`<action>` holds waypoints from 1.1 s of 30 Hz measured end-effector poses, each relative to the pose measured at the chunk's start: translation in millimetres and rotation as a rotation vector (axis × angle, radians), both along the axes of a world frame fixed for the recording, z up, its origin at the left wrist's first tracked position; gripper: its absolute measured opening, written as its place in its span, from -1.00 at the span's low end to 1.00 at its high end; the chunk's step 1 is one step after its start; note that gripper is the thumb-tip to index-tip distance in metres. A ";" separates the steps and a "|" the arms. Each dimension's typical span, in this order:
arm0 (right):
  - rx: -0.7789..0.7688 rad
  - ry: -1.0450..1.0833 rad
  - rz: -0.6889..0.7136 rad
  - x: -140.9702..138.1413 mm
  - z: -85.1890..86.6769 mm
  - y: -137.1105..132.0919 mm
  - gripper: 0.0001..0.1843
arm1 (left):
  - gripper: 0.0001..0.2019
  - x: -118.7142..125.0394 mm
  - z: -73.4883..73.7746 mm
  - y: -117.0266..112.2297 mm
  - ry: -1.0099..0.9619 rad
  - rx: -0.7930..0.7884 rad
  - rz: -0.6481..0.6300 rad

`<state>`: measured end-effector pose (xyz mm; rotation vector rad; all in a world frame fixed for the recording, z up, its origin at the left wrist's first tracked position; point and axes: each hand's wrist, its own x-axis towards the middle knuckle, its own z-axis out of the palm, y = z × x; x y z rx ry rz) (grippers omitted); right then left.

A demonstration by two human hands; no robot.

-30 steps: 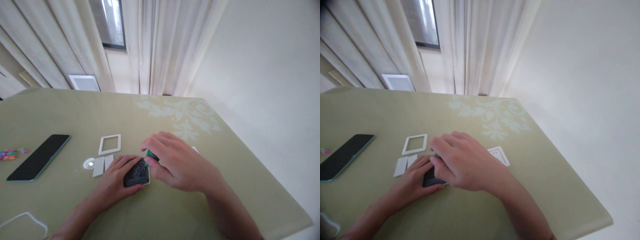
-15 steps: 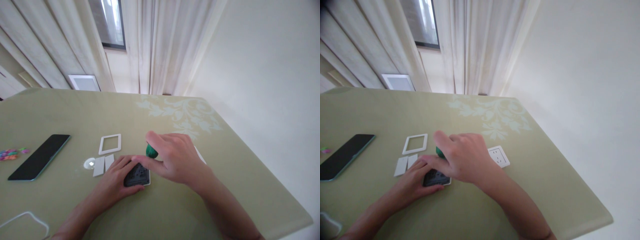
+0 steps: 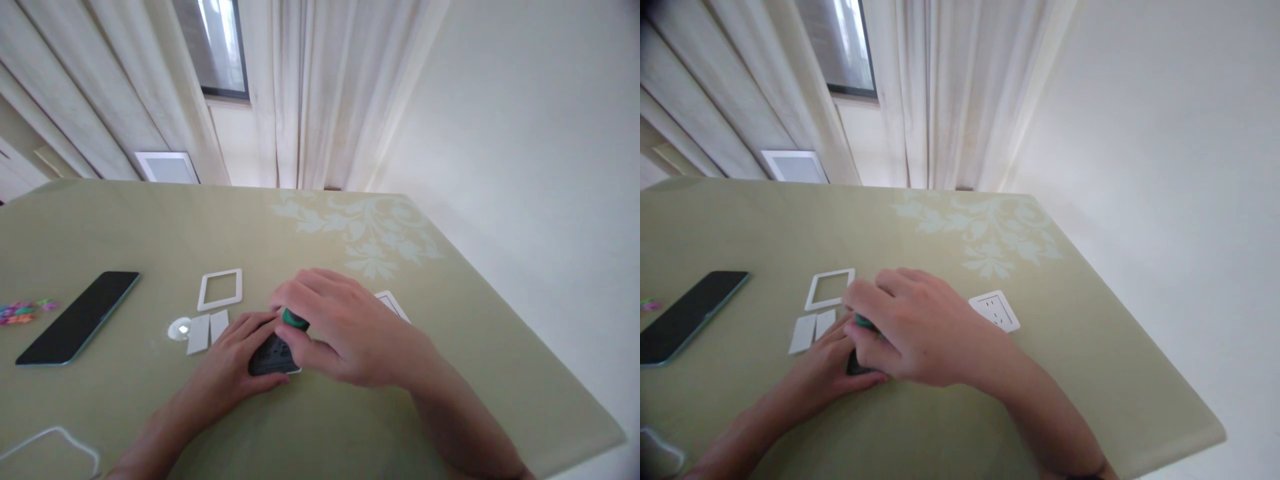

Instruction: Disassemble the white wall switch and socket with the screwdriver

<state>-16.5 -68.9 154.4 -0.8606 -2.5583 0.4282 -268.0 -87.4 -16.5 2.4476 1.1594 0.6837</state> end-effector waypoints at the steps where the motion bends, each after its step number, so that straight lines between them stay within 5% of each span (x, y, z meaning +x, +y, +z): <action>1: -0.030 -0.007 0.055 1.1 2.8 -0.9 -0.84 | -0.24 0.0 0.6 0.1 0.000 -0.005 -0.003; 3: -0.016 -0.023 0.020 2.5 5.8 -1.6 -0.83 | -0.25 -0.1 0.9 0.5 -0.005 -0.003 -0.009; 7: 0.064 -0.027 -0.274 1.5 2.8 -0.1 -0.71 | -0.17 -0.9 -2.1 1.5 0.013 0.029 -0.002; 12: -0.012 0.005 -0.023 -0.1 2.6 -2.7 -0.80 | -0.22 -1.4 -3.9 1.2 0.025 0.023 -0.026; 18: 0.109 -0.020 -0.285 -0.7 1.4 -0.6 -0.70 | -0.21 -1.2 -1.5 0.2 0.045 0.048 -0.002; 22: -0.008 0.034 -0.053 0.8 3.7 -4.0 -0.70 | -0.30 -0.6 1.0 -0.4 0.030 0.016 -0.008; 28: 0.078 0.135 -0.163 1.1 0.4 -3.1 -0.60 | -0.28 0.9 4.3 -1.7 0.055 0.021 0.003; 33: -0.039 0.199 0.034 0.6 5.8 -8.3 -0.49 | -0.30 2.9 8.7 -2.7 0.049 0.018 -0.006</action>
